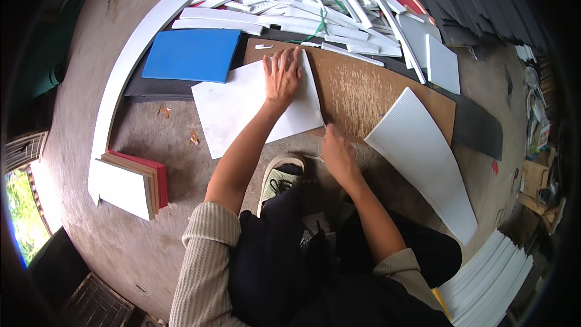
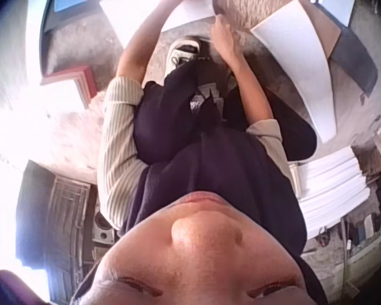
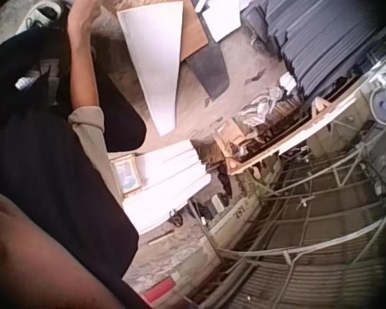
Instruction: The person uses a utility knife to cut a white sheet of material, using a blue rectangular template as a guide. They repeatedly align the template, score the sheet, and remove the cut pieces.
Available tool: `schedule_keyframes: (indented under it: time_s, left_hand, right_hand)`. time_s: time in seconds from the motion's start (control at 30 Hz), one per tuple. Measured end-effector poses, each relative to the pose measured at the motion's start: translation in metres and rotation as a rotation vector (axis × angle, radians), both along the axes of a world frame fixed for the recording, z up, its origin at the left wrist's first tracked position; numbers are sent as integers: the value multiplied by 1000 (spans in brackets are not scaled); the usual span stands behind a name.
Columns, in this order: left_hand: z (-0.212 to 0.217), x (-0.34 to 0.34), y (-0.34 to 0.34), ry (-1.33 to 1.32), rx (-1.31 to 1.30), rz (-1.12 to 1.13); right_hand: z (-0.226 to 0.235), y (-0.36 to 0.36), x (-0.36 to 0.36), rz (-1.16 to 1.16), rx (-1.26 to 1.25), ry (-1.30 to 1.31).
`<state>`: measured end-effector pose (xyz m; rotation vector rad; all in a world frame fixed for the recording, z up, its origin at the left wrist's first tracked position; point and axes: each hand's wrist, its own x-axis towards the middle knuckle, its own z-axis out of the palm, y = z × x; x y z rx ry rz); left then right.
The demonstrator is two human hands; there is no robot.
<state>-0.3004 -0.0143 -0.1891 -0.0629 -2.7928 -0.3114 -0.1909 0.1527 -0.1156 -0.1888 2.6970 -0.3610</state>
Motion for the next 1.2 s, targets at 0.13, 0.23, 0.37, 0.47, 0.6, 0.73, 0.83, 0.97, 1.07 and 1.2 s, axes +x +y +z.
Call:
schedule_keyframes:
  time_s: [0.13, 0.23, 0.37, 0.47, 0.6, 0.73, 0.83, 0.97, 1.07, 1.2]
  left_hand:
    - [2, -1, 2, 19, -9, -23]
    - [3, -3, 0, 3, -9, -65]
    - [5, -4, -13, -92, 3, -146]
    - [18, -9, -24, -250, 80, -216]
    - [34, -20, -30, -444, 152, -134]
    - [52, -32, -21, -538, 50, -115]
    - [69, -34, -23, -562, 186, -213]
    - [119, -20, 0, -630, 269, -468]
    - [162, -3, 21, -424, 183, -572]
    - [211, 12, 43, -167, 140, -579]
  right_hand:
    - [6, 8, 24, -13, 63, -70]
    - [-3, 14, 36, -57, 29, -91]
    - [-4, 24, 42, -78, -36, -115]
    - [3, 36, 32, -66, -63, -133]
    - [19, 49, 15, -83, -89, -121]
    - [60, 46, -14, -184, -198, -6]
    - [72, 47, -28, -219, -207, 117]
    - [93, 52, -29, -281, -239, 271]
    - [114, 54, -27, -297, -269, 339]
    - [137, 53, -21, -321, -302, 369]
